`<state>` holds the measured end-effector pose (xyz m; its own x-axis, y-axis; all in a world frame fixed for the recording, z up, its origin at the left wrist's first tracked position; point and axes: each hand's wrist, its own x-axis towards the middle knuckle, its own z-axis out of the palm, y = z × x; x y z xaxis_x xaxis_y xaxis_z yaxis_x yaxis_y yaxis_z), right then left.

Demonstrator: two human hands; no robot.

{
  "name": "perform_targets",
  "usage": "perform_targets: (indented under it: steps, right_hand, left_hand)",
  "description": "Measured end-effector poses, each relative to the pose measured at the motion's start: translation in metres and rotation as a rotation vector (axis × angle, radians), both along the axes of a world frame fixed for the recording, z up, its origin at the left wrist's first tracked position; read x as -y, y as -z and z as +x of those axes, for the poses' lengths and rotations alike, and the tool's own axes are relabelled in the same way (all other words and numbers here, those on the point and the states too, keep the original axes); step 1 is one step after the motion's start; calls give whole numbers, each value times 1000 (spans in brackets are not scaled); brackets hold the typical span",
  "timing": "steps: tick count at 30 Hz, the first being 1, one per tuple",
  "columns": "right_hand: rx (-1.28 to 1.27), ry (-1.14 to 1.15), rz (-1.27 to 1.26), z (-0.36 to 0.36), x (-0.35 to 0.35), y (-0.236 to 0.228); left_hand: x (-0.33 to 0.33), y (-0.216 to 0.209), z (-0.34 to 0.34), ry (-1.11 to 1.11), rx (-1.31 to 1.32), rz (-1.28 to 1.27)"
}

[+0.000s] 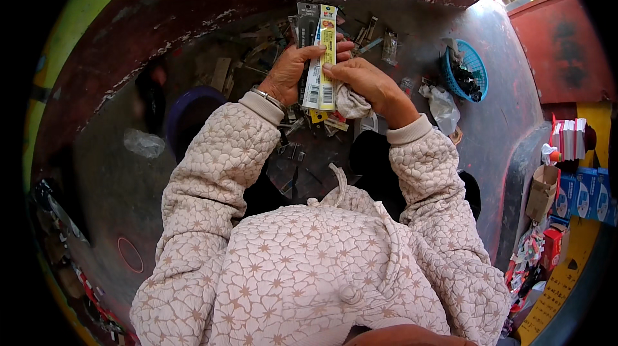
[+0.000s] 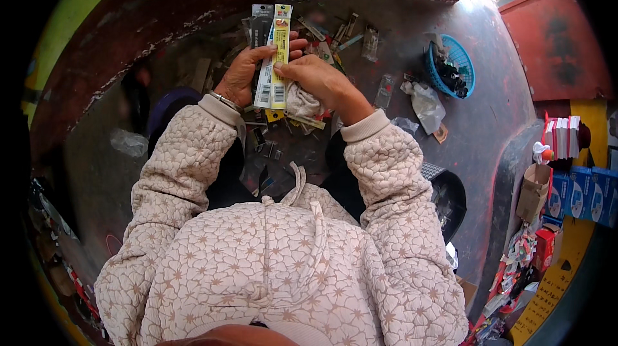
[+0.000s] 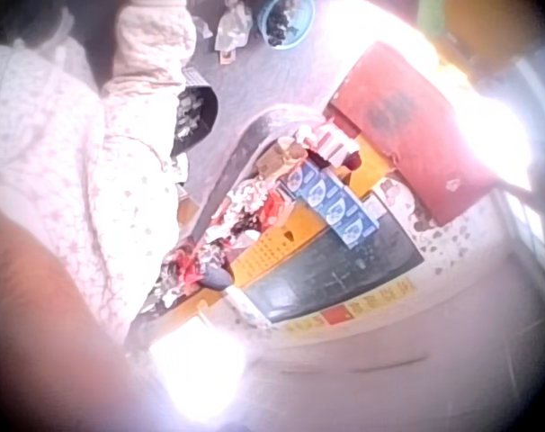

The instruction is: The person wipes multiple small packaged items with a cloth and then gathers them into a pile by hand while sitting on the floor.

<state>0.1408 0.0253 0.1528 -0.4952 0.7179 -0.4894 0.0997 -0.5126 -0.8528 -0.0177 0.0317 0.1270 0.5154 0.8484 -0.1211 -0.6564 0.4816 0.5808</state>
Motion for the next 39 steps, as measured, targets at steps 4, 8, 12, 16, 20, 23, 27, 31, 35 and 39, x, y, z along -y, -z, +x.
perform_targets:
  steps: [4,8,12,16,20,23,27,31,35,39]
  right_hand:
    - [70,-22,98,-1,1,1]
    - [304,-104,282,3,5,-15]
    - [397,417,645,18,-9,-34]
    - [261,544,1144,-12,-4,-28]
    - [468,240,1458,-40,8,9]
    - [400,-31,1498,-35,15,8]
    - [237,-324,1003,-5,20,-28]
    - [-34,417,454,26,-16,-35]
    - [13,401,271,24,-28,-27]
    - [-44,359,282,31,-33,-16]
  left_hand:
    - [2,-7,-1,-26,-82,75]
    - [5,-13,-4,-67,-224,164]
    - [1,-8,-6,-69,-239,97]
    - [-3,-2,6,-49,-178,-98]
    - [-5,15,2,-176,-211,-191]
    - [-11,14,-3,-264,-147,-159]
    - [-9,4,-13,-224,-129,-115]
    - [-7,-4,-8,-14,-198,41]
    - [9,-14,2,196,-323,173]
    - [13,-13,4,199,-298,76]
